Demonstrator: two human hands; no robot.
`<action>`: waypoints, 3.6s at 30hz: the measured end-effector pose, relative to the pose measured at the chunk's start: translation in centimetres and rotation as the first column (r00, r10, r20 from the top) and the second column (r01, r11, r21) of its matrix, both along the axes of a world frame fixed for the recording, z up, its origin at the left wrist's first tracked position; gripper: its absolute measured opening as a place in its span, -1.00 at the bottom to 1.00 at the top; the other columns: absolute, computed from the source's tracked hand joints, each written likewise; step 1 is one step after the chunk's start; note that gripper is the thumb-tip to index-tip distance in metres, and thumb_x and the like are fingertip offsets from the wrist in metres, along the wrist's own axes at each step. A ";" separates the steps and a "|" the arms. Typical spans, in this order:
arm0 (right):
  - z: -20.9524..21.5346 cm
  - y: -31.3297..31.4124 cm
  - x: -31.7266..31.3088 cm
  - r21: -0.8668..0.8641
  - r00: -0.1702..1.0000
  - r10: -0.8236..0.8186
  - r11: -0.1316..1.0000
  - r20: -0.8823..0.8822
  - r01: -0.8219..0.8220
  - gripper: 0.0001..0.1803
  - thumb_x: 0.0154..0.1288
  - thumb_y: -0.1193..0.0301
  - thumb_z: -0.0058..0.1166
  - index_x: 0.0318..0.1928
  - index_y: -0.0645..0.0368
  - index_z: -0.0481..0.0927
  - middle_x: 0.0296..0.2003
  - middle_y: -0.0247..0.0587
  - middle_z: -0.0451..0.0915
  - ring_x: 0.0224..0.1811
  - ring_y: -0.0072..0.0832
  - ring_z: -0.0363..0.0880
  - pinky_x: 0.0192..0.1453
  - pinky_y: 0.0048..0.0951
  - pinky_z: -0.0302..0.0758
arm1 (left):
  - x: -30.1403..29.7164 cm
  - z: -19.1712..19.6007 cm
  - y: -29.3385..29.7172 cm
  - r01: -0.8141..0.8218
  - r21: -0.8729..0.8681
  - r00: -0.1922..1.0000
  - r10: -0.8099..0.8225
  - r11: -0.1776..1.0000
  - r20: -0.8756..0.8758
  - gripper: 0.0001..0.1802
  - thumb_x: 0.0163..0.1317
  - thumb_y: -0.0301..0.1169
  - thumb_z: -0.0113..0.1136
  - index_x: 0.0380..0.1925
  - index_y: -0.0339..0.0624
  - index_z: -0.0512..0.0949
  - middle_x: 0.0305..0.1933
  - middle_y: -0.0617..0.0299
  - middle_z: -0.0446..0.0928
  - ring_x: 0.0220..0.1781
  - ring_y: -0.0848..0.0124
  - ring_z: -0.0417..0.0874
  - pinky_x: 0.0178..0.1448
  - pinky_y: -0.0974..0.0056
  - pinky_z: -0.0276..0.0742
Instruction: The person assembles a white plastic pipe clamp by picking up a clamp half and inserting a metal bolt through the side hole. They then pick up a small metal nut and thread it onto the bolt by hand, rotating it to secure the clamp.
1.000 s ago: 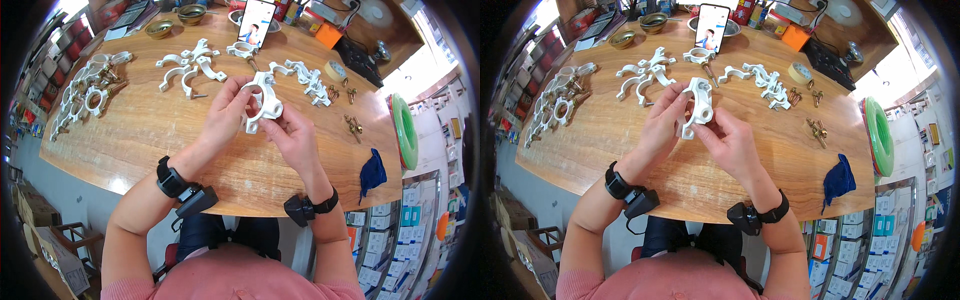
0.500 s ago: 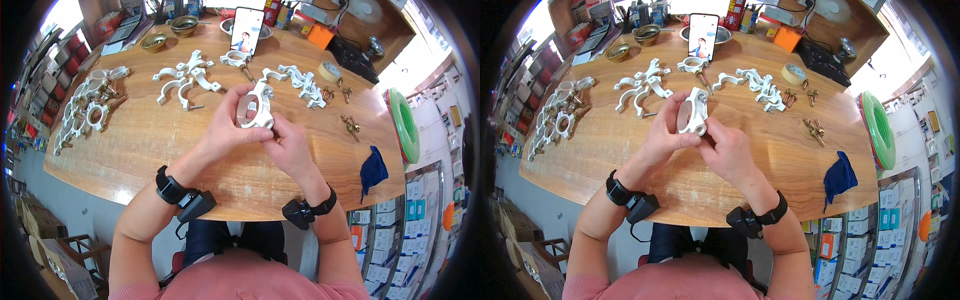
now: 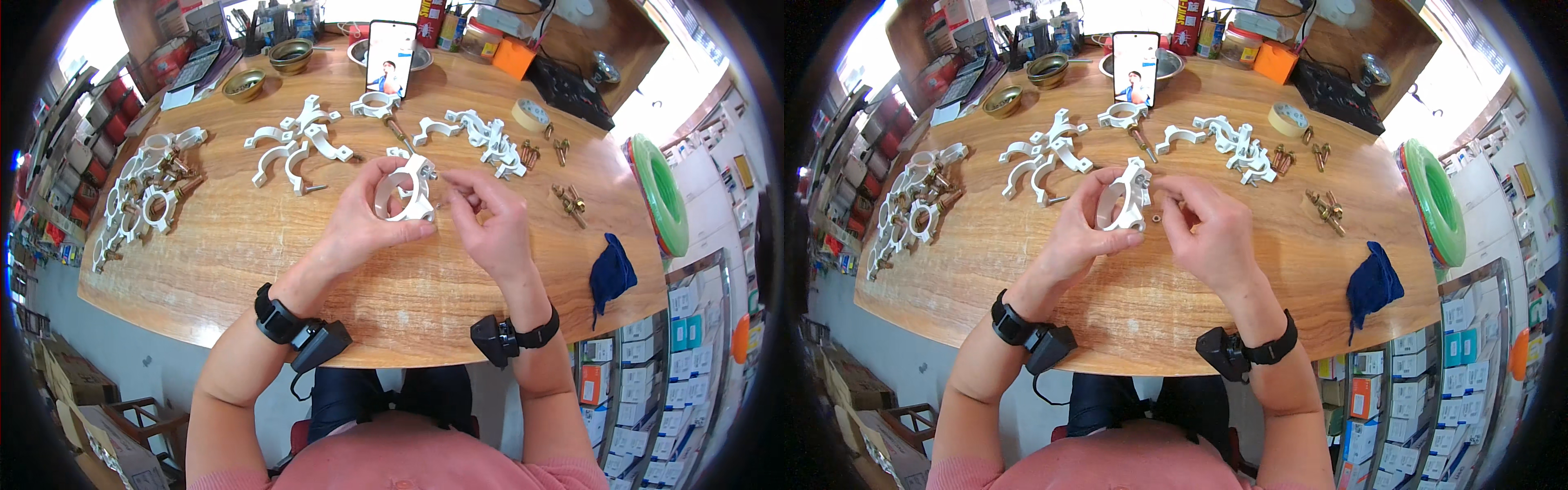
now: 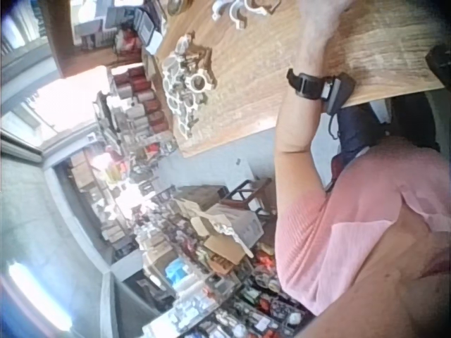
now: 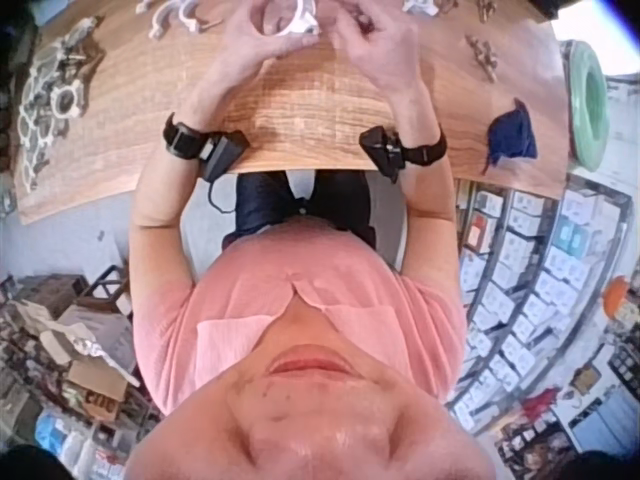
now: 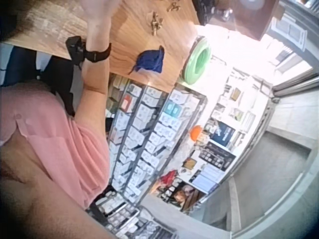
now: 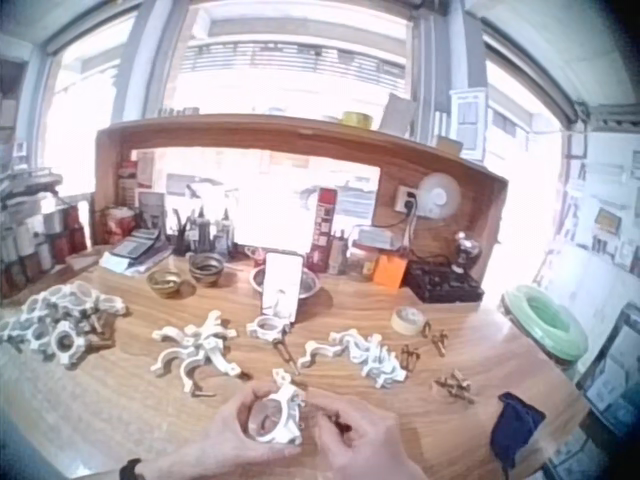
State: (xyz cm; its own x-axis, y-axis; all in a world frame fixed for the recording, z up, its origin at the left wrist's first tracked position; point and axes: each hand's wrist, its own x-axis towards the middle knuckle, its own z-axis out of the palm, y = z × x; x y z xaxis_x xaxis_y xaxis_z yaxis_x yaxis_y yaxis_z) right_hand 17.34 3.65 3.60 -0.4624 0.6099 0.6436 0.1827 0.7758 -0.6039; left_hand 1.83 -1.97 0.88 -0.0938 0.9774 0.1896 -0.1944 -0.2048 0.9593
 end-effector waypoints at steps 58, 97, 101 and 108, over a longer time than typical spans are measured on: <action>-0.8 -1.5 -1.2 0.082 0.959 0.038 0.995 0.281 -0.064 -0.72 -0.10 0.53 0.12 -0.28 0.18 0.43 -0.38 -0.31 0.50 -0.50 -0.51 0.54 -0.49 -0.56 0.44 | -0.1 0.3 -0.3 0.052 -0.124 0.870 0.016 0.991 0.493 -0.41 0.19 0.04 -0.19 0.06 -0.16 0.19 -0.01 0.14 0.35 0.02 0.38 0.38 0.09 0.22 0.29; 3.3 1.4 2.6 -0.109 0.821 0.158 0.987 0.549 -0.117 -0.84 0.04 0.41 0.06 -0.34 0.19 0.57 -0.53 -0.26 0.55 -0.49 -0.47 0.48 -0.33 -0.51 0.40 | -3.6 1.0 -0.3 0.160 0.270 0.685 -0.304 0.949 0.662 -0.78 0.22 -0.32 -0.07 -0.21 -0.21 0.37 -0.37 0.26 0.40 -0.37 0.49 0.42 -0.20 0.39 0.42; 2.4 3.1 1.6 0.089 0.720 -0.059 0.996 0.691 -0.004 -0.82 0.03 0.38 0.03 -0.38 0.20 0.57 -0.50 -0.16 0.55 -0.41 -0.32 0.50 -0.29 -0.41 0.41 | -4.0 1.0 -0.1 0.179 0.296 0.599 -0.342 0.938 0.724 -0.77 0.22 -0.32 -0.07 -0.20 -0.22 0.35 -0.37 0.26 0.38 -0.41 0.51 0.36 -0.21 0.38 0.38; -0.2 3.4 -0.8 0.116 0.629 0.006 0.981 0.777 -0.153 -0.85 0.01 0.37 0.00 -0.42 0.14 0.56 -0.50 -0.14 0.54 -0.37 -0.24 0.51 -0.30 -0.28 0.42 | -4.6 0.8 0.0 0.175 0.356 0.496 -0.394 0.918 0.773 -0.77 0.24 -0.33 -0.12 -0.19 -0.23 0.35 -0.41 0.27 0.32 -0.45 0.50 0.29 -0.25 0.38 0.35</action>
